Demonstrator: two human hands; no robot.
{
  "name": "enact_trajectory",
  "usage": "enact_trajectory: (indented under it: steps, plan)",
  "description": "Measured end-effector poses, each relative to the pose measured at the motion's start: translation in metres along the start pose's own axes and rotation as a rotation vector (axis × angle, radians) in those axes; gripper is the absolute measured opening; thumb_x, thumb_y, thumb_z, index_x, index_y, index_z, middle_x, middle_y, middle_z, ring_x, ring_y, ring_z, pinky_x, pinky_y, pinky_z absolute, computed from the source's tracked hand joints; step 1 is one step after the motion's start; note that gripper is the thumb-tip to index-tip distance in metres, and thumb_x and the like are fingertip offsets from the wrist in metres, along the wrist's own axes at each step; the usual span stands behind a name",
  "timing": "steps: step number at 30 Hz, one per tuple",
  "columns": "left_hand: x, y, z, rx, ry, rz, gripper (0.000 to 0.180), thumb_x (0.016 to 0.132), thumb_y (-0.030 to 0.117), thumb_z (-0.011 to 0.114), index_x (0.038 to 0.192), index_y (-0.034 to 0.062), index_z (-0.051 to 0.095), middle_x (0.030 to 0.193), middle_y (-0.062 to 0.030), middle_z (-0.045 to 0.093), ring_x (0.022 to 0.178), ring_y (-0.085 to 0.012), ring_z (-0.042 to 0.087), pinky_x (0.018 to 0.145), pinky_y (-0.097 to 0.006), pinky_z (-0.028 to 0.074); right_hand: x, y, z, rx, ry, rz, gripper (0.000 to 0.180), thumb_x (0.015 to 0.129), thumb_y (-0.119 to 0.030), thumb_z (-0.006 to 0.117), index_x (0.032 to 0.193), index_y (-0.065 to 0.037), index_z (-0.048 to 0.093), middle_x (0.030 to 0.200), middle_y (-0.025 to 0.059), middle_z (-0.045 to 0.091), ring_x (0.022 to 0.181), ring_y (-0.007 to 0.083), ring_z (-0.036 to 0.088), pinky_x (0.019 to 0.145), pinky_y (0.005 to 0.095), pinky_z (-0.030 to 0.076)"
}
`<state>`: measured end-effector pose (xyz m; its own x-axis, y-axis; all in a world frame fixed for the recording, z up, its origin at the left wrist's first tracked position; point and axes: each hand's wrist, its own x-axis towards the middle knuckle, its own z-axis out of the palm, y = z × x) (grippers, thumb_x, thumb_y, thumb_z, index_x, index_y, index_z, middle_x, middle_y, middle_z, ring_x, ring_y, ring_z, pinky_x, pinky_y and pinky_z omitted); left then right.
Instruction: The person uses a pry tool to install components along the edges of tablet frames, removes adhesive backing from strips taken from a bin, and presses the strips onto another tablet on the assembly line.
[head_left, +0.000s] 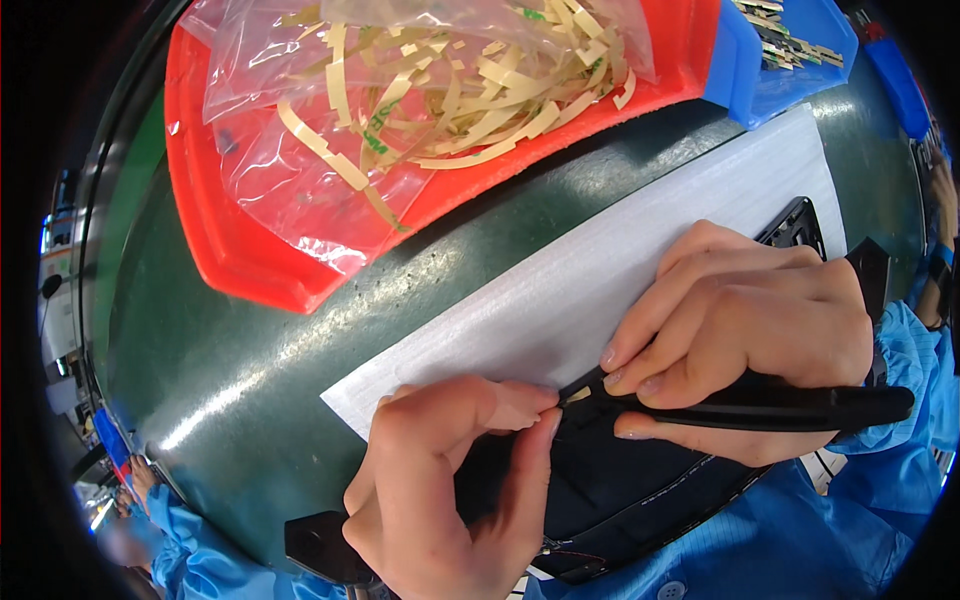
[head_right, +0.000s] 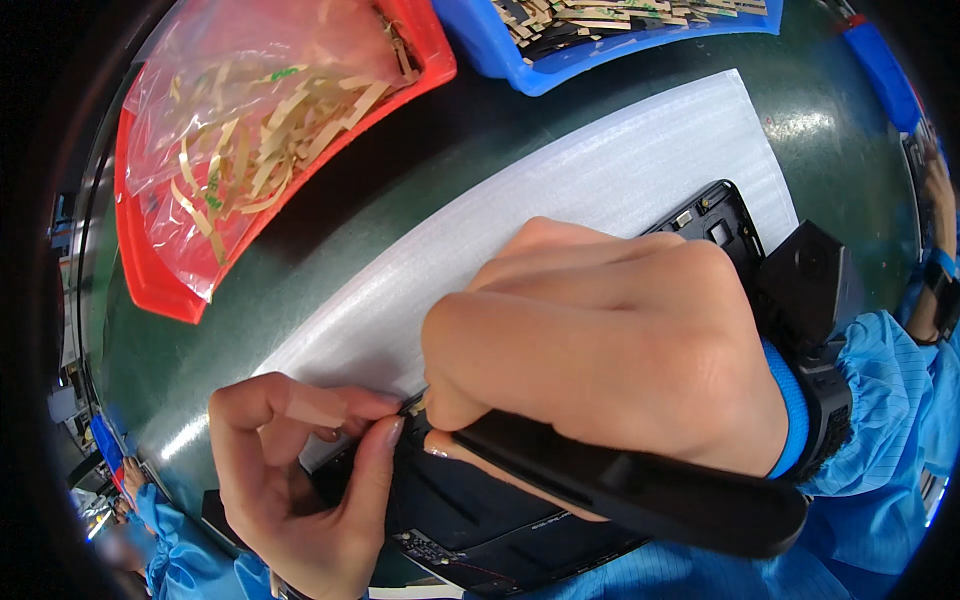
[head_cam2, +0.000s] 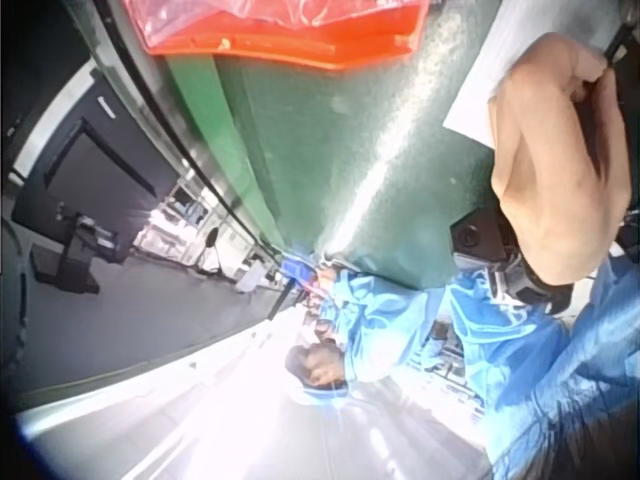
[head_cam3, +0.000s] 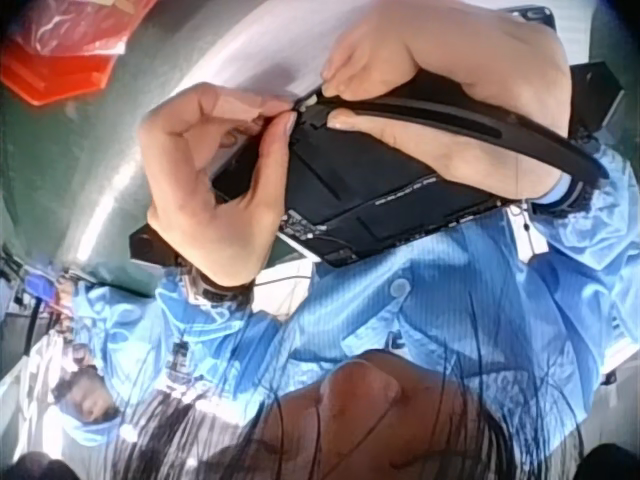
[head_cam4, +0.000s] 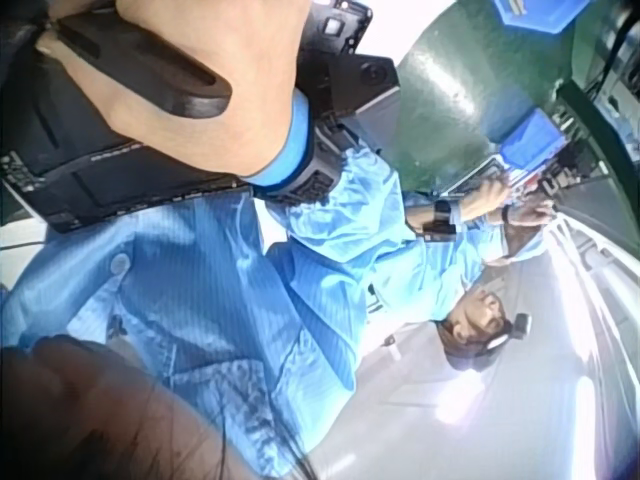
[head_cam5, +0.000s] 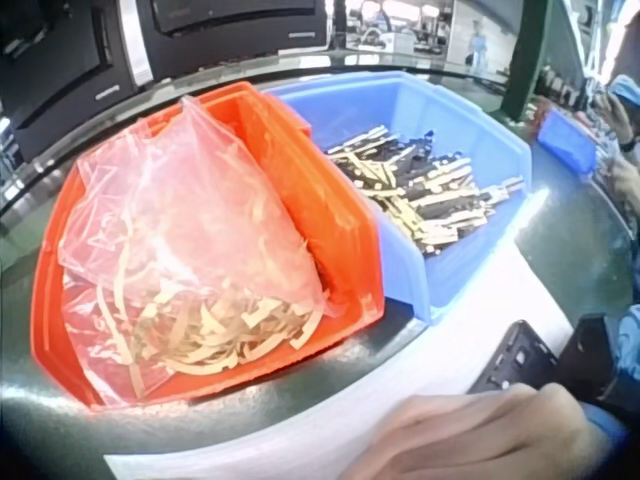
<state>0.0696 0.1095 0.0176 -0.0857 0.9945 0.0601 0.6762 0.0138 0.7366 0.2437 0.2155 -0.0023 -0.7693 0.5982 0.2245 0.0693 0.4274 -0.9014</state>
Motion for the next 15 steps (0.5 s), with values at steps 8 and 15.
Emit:
enact_trajectory:
  steps: [8,15]
  plan:
    - [-0.006,-0.015,0.015,-0.135,0.067,0.141,0.031,0.079,-0.011,0.068,0.103,-0.0046,0.049,0.087,-0.0117,0.067,0.080,-0.0127,0.068,0.070,-0.021,0.053,-0.003,0.002,-0.006,0.000,0.017,-0.056,0.026,0.061,-0.001,0.086,0.069,-0.003,0.062,0.070,0.0107,0.069,0.072,0.0246,0.071,0.062,0.0322,0.049]
    - [0.000,-0.012,0.001,-0.030,-0.089,0.241,0.043,0.077,-0.017,0.062,0.112,-0.0047,0.040,0.101,-0.0186,0.065,0.086,-0.0185,0.063,0.070,-0.023,0.045,-0.003,0.005,0.003,-0.001,-0.016,-0.100,0.024,0.063,0.000,0.085,0.073,-0.002,0.064,0.074,0.0125,0.070,0.075,0.0253,0.071,0.067,0.0332,0.051]
